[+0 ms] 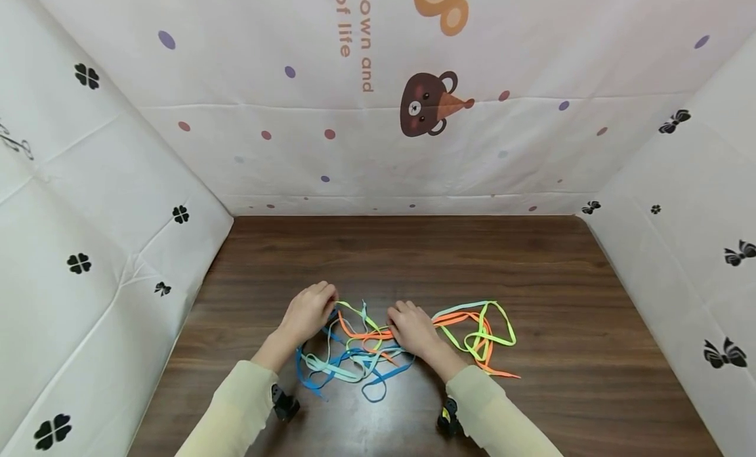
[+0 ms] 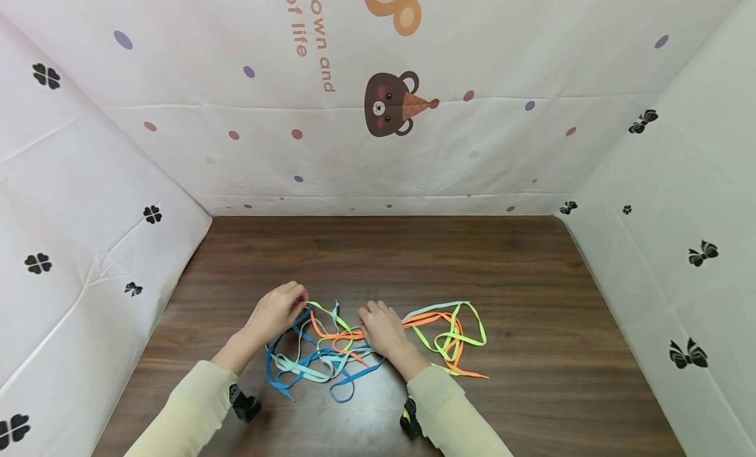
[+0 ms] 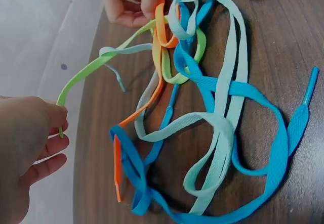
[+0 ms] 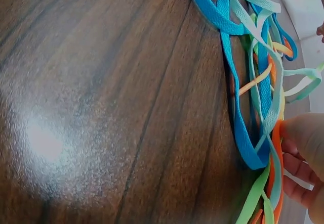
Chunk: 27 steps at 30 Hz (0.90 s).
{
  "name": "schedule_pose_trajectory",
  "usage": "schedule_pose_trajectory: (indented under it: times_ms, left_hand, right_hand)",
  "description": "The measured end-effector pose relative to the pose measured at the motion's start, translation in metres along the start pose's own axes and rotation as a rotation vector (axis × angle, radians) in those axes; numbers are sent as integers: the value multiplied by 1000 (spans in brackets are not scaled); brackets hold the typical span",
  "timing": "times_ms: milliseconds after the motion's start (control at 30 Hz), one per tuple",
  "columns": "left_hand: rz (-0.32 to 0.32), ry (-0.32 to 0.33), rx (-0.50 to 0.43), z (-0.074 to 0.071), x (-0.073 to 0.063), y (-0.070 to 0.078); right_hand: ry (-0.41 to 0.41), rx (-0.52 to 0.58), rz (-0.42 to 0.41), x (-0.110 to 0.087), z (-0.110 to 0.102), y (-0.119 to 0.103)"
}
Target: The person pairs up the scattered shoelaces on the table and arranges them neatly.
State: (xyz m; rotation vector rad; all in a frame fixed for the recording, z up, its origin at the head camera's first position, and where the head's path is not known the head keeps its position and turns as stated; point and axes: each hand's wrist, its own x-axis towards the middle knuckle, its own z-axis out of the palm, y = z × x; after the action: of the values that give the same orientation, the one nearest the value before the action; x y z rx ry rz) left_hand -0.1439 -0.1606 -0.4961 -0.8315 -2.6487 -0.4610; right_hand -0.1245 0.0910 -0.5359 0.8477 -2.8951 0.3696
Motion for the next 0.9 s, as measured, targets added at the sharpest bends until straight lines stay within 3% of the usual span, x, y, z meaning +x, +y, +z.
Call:
schedule_pose_trajectory:
  times_ms: [133,433,733,900]
  left_hand:
    - [7,27,-6,-8,-2,-2]
    - [-44,40,-5,-28,-9,-8]
    - [-104,30,-12,-37,-18,-15]
    - [-120,56,-7,-39,-23,-17]
  right_hand:
    - [17,20,20,-1,-2,3]
    - [47,147,97,-7,-17,21]
    - [84,216,167,-18,-30,34]
    - [109,249,221,-27,-37,40]
